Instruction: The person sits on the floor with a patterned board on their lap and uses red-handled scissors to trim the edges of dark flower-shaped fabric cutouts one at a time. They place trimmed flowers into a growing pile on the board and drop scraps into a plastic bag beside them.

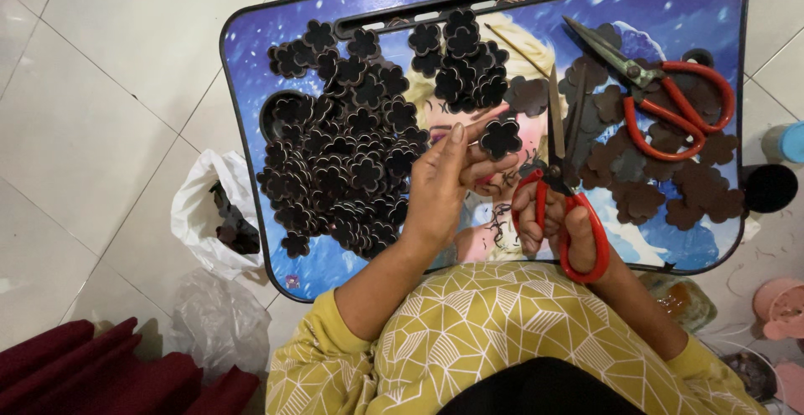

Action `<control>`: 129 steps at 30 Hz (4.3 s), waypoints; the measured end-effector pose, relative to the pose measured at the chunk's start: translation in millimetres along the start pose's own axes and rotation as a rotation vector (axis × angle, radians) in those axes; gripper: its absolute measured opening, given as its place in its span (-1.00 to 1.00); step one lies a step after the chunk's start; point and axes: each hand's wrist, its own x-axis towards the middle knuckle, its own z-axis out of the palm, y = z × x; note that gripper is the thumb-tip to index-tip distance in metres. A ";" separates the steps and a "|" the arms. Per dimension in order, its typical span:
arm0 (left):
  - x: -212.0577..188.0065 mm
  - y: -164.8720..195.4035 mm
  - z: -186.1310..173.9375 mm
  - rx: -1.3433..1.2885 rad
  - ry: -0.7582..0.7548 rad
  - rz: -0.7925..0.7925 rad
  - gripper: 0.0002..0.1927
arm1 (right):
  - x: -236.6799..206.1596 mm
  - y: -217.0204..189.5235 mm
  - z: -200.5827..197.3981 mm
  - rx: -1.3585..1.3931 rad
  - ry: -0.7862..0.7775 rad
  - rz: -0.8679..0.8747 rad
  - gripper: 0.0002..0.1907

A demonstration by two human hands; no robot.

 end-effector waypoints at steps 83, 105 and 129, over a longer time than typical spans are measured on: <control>-155.7 49.2 -172.8 1.559 0.813 0.348 -0.21 | 15.5 -7.7 -50.2 0.324 -0.083 0.143 -0.11; -151.2 63.3 -192.0 1.587 0.467 0.430 -0.13 | -12.4 3.7 -19.5 0.403 0.031 0.156 -0.16; -109.0 68.4 -136.6 1.225 0.722 0.759 -0.55 | 3.2 -5.5 -44.9 0.490 -0.214 0.158 -0.27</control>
